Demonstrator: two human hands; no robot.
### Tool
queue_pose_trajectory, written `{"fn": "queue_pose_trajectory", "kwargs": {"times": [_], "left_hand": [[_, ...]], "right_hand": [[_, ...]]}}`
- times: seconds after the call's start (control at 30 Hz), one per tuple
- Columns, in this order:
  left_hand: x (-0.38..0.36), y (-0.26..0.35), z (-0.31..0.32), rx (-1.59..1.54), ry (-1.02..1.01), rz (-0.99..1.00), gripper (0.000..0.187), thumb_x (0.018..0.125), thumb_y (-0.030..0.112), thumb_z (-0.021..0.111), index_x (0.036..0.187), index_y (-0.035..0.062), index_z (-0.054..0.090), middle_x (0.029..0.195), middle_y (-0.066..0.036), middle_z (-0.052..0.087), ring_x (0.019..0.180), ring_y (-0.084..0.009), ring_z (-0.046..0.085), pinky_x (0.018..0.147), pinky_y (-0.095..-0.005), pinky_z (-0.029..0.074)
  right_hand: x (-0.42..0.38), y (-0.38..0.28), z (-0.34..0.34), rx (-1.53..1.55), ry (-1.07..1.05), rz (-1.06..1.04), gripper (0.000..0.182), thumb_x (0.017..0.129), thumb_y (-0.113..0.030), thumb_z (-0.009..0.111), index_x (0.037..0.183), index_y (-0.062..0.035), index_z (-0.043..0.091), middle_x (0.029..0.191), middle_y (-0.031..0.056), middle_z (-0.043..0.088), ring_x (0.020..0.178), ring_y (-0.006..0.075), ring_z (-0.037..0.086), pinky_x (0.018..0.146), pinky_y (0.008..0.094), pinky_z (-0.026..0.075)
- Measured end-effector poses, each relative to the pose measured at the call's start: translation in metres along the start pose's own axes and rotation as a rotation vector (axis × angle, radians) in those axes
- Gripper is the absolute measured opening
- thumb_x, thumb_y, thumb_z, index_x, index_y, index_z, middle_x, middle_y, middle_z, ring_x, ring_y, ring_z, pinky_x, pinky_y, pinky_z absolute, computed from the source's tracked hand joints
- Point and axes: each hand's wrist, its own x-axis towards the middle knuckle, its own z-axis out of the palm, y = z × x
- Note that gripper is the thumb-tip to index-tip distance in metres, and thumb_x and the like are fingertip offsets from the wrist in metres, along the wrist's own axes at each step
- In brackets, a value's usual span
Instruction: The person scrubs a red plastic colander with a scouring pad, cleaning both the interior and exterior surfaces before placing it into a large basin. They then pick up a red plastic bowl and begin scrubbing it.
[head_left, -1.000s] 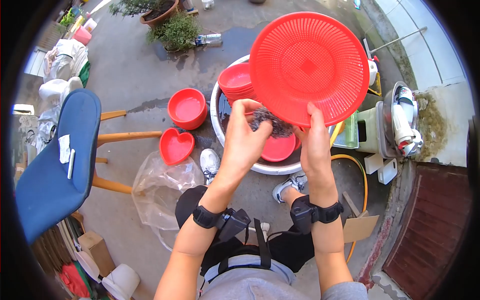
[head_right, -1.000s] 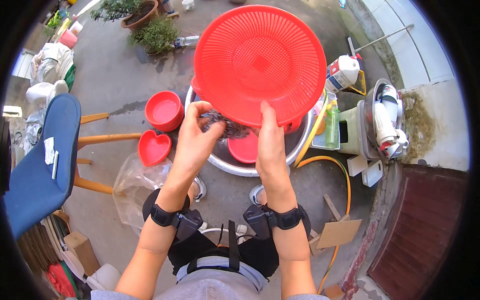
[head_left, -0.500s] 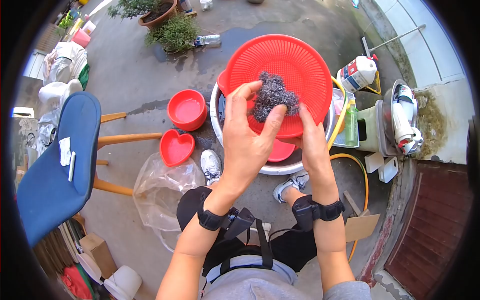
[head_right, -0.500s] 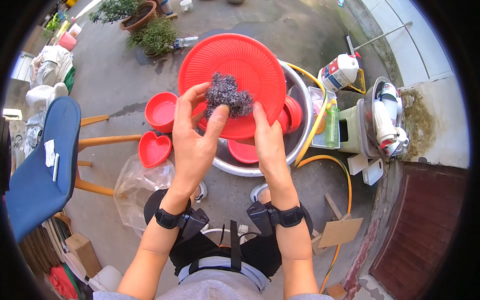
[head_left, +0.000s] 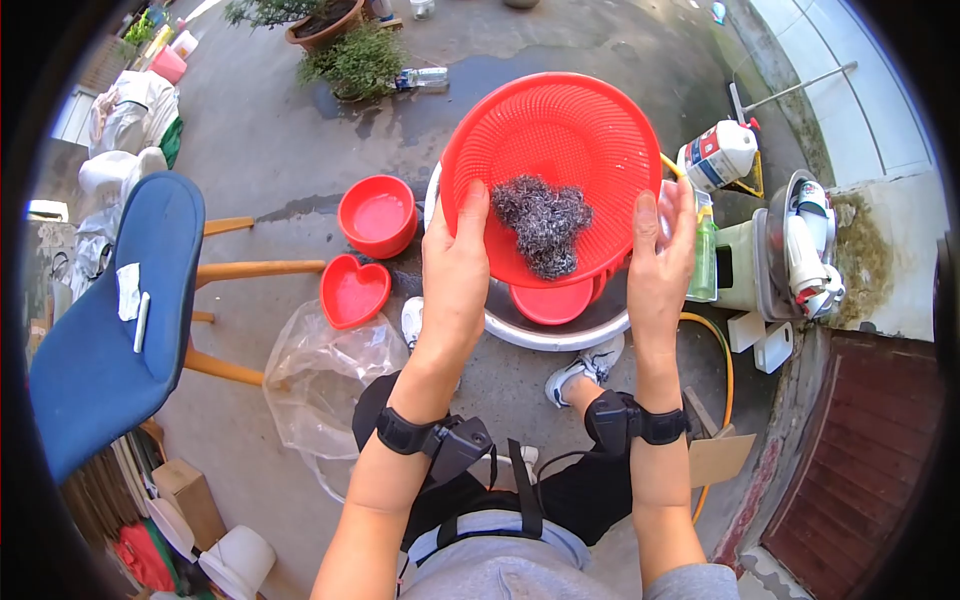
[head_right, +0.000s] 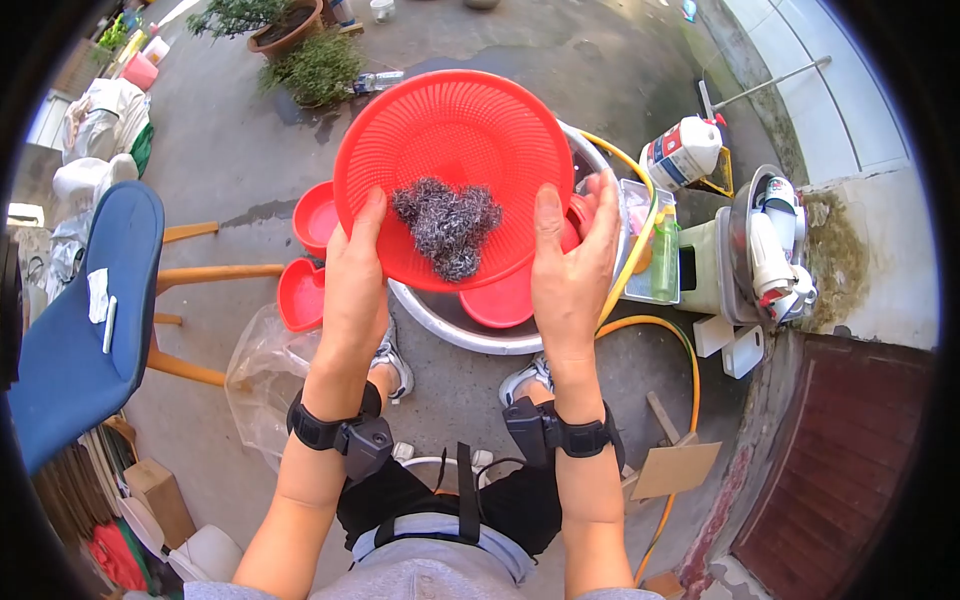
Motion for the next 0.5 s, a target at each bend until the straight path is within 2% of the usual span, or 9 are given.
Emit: {"fn": "queue_pose_trajectory", "kwargs": {"times": [0.03, 0.07, 0.13, 0.2, 0.23, 0.27, 0.33, 0.47, 0.5], "left_hand": [[-0.001, -0.001, 0.001, -0.002, 0.004, 0.001, 0.045, 0.104, 0.028, 0.050, 0.138, -0.0017, 0.050, 0.129, -0.007, 0.060, 0.115, -0.0134, 0.055, 0.100, -0.0273, 0.041], [-0.001, -0.001, 0.001, 0.002, 0.009, -0.004, 0.043, 0.105, 0.029, 0.050, 0.135, -0.0013, 0.052, 0.127, -0.006, 0.061, 0.113, -0.0131, 0.056, 0.099, -0.0275, 0.042], [-0.002, -0.002, 0.004, 0.003, 0.021, -0.004, 0.041, 0.105, 0.029, 0.049, 0.133, -0.0009, 0.053, 0.124, -0.006, 0.062, 0.111, -0.0128, 0.056, 0.097, -0.0276, 0.043], [-0.003, -0.002, 0.005, 0.079, 0.021, 0.021, 0.039, 0.105, 0.031, 0.048, 0.129, 0.0014, 0.055, 0.119, -0.006, 0.063, 0.107, -0.0128, 0.057, 0.095, -0.0279, 0.044], [-0.004, -0.004, 0.005, 0.079, 0.021, 0.022, 0.039, 0.105, 0.031, 0.048, 0.129, 0.0014, 0.055, 0.119, -0.006, 0.063, 0.107, -0.0128, 0.057, 0.095, -0.0279, 0.044], [-0.005, -0.007, 0.004, 0.115, -0.007, 0.037, 0.039, 0.105, 0.032, 0.047, 0.130, 0.0025, 0.055, 0.120, -0.007, 0.063, 0.108, -0.0133, 0.057, 0.095, -0.0289, 0.044], [-0.006, -0.013, 0.005, 0.181, -0.067, 0.065, 0.039, 0.106, 0.034, 0.046, 0.130, 0.0045, 0.055, 0.121, -0.009, 0.062, 0.110, -0.0143, 0.056, 0.096, -0.0308, 0.043], [-0.009, -0.009, 0.007, 0.132, -0.026, 0.040, 0.040, 0.106, 0.030, 0.045, 0.132, 0.0008, 0.052, 0.126, -0.011, 0.060, 0.116, -0.0171, 0.054, 0.100, -0.0315, 0.041], [-0.009, -0.009, 0.006, 0.130, -0.025, 0.041, 0.040, 0.106, 0.030, 0.045, 0.132, 0.0008, 0.052, 0.126, -0.011, 0.060, 0.116, -0.0171, 0.054, 0.100, -0.0315, 0.041]], "right_hand": [[0.001, -0.007, -0.003, -0.180, 0.096, -0.246, 0.060, 0.090, -0.036, 0.071, 0.131, 0.0035, 0.055, 0.130, 0.0167, 0.057, 0.127, 0.0347, 0.050, 0.105, 0.0418, 0.039], [0.001, -0.015, -0.004, -0.179, 0.092, -0.249, 0.060, 0.090, -0.036, 0.071, 0.131, 0.0035, 0.055, 0.130, 0.0167, 0.057, 0.127, 0.0347, 0.050, 0.105, 0.0418, 0.039], [-0.001, -0.027, -0.005, -0.195, -0.181, -0.610, 0.052, 0.081, -0.027, 0.077, 0.127, -0.0069, 0.062, 0.129, 0.0124, 0.058, 0.128, 0.0346, 0.049, 0.105, 0.0443, 0.040], [-0.010, -0.032, 0.004, -0.222, -0.377, -0.638, 0.052, 0.074, -0.019, 0.079, 0.124, -0.0166, 0.065, 0.130, 0.0086, 0.058, 0.128, 0.0339, 0.050, 0.104, 0.0455, 0.040], [-0.015, -0.030, 0.009, -0.255, -0.420, -0.613, 0.051, 0.073, -0.017, 0.077, 0.122, -0.0191, 0.066, 0.131, 0.0076, 0.058, 0.127, 0.0349, 0.050, 0.104, 0.0470, 0.040], [-0.017, -0.031, 0.014, -0.282, -0.437, -0.577, 0.044, 0.073, -0.014, 0.077, 0.117, -0.0171, 0.068, 0.128, 0.0079, 0.059, 0.124, 0.0346, 0.052, 0.100, 0.0464, 0.043], [-0.017, -0.021, 0.024, -0.285, -0.390, -0.560, 0.039, 0.075, -0.009, 0.074, 0.113, -0.0152, 0.067, 0.122, 0.0080, 0.061, 0.116, 0.0325, 0.056, 0.096, 0.0427, 0.046], [-0.010, -0.016, 0.022, -0.266, -0.297, -0.567, 0.037, 0.076, -0.004, 0.073, 0.111, -0.0130, 0.066, 0.115, 0.0083, 0.062, 0.106, 0.0296, 0.060, 0.091, 0.0392, 0.048], [-0.006, -0.017, 0.019, -0.263, -0.199, -0.569, 0.037, 0.077, -0.004, 0.073, 0.112, -0.0121, 0.066, 0.113, 0.0085, 0.063, 0.104, 0.0290, 0.060, 0.090, 0.0390, 0.048]]}}
